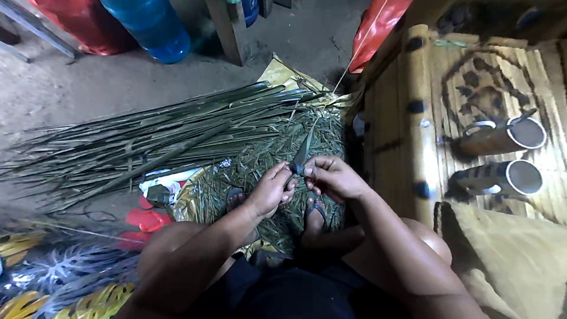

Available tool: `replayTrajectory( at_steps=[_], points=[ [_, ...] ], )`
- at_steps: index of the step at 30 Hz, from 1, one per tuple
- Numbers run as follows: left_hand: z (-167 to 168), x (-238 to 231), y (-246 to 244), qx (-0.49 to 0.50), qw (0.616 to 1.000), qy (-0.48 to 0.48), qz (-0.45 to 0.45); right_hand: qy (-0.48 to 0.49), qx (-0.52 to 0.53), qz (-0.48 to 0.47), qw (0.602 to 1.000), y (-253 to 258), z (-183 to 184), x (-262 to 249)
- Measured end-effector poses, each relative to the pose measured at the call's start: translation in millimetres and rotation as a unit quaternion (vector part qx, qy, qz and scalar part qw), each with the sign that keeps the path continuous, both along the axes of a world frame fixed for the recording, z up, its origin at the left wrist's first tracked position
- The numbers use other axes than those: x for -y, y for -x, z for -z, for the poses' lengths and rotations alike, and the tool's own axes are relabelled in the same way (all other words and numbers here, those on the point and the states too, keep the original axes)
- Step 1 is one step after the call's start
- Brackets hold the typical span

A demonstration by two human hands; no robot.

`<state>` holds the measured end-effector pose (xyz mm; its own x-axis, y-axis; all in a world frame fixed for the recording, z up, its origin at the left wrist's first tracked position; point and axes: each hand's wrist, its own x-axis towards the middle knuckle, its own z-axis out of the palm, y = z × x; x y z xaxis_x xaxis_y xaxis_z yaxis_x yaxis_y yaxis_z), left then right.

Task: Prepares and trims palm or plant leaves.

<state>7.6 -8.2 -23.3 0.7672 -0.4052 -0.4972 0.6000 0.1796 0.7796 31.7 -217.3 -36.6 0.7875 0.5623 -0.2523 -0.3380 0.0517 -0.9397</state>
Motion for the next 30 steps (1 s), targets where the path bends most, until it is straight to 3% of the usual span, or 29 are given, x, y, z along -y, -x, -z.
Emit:
replayTrajectory(
  at_steps=[4,14,21,25,30],
  points=[
    [-7.8,-2.1,4.9,-0.024,0.998,0.061,0.011,-0.038,0.04,-0.037,0.998,4.3,0.6,-1.5],
    [-13.1,-5.3,5.3,0.031,0.998,0.012,0.052,0.031,0.125,0.107,0.986,-20.0,-4.6,25.6],
    [-9.1,-4.9,12.3,0.059,0.993,-0.076,0.066,0.069,0.051,0.272,0.959,-30.4,-9.6,39.9],
    [-5.1,-6.0,15.2,0.047,0.993,-0.068,0.085,-0.015,0.025,0.292,0.956,-37.9,-9.5,43.8],
    [-6.1,-5.6,17.3,0.011,0.996,-0.016,0.087,-0.037,0.007,0.33,0.943,-39.4,-12.5,41.2]
  ],
)
